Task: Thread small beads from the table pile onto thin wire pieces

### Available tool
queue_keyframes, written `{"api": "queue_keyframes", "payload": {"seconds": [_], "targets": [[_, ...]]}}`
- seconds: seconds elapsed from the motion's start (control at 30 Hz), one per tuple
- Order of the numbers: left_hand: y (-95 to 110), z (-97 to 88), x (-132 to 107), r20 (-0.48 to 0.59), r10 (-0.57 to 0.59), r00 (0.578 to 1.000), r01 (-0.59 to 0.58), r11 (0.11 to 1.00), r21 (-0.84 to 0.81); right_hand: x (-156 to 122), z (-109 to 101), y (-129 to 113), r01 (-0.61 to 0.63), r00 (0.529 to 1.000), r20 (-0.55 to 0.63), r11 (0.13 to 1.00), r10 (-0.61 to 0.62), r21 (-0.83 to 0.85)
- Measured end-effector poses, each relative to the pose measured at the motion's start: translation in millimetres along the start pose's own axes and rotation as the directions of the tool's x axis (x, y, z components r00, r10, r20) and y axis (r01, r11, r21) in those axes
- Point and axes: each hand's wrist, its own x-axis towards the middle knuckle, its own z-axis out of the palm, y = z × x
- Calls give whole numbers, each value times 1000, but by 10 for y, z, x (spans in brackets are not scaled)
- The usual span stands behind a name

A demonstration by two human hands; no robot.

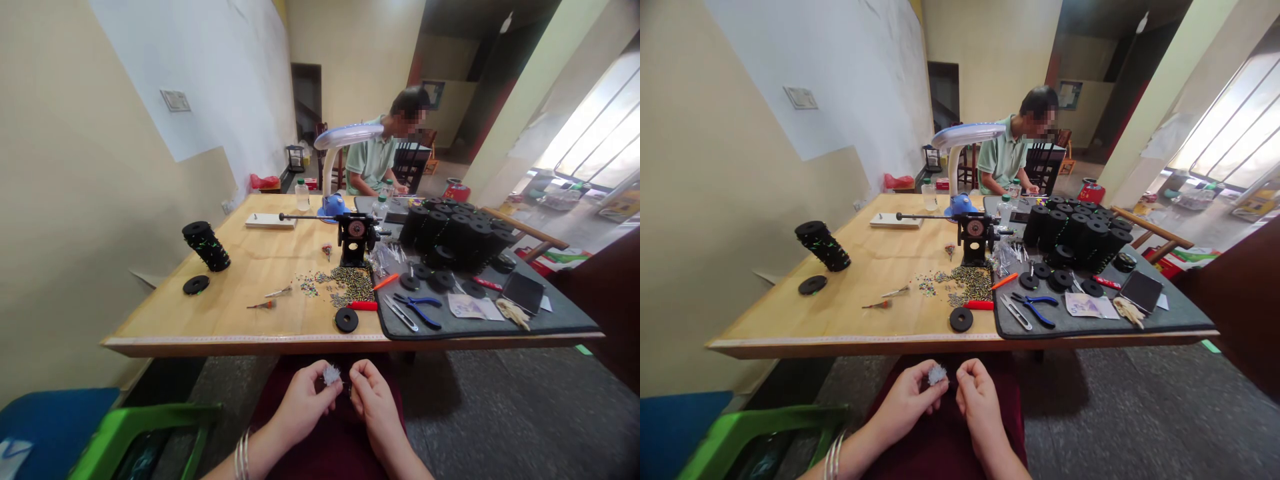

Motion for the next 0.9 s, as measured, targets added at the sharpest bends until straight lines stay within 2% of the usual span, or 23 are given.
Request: {"api": "queue_keyframes", "payload": {"seconds": [0.17,0.33,0.5,0.6,0.77,0.83,0.9], "targets": [[25,-3,-11,0,3,1000,-3,1000,-14,9,-1,-1,-1,1000,8,1000,1,17],[65,-13,-8,-82,113,990,-106,990,90,-19,41,-36,23,999,27,999,-22,-38],[65,-32,-16,-35,79,996,-72,985,158,-26,52,-63,-50,994,95,994,59,-93],[62,-84,-35,-24,115,993,-106,965,239,-16,29,-75,-43,984,162,980,75,-195],[128,-206,-61,55,131,990,-142,915,378,-40,3,-155,104,971,238,894,3,-436],[194,-249,-76,86,72,994,-95,946,310,-68,1,-221,181,962,268,860,-53,-477],[274,-289,-103,155,-26,988,7,992,123,-100,-4,-291,254,942,319,838,-102,-483]]}}
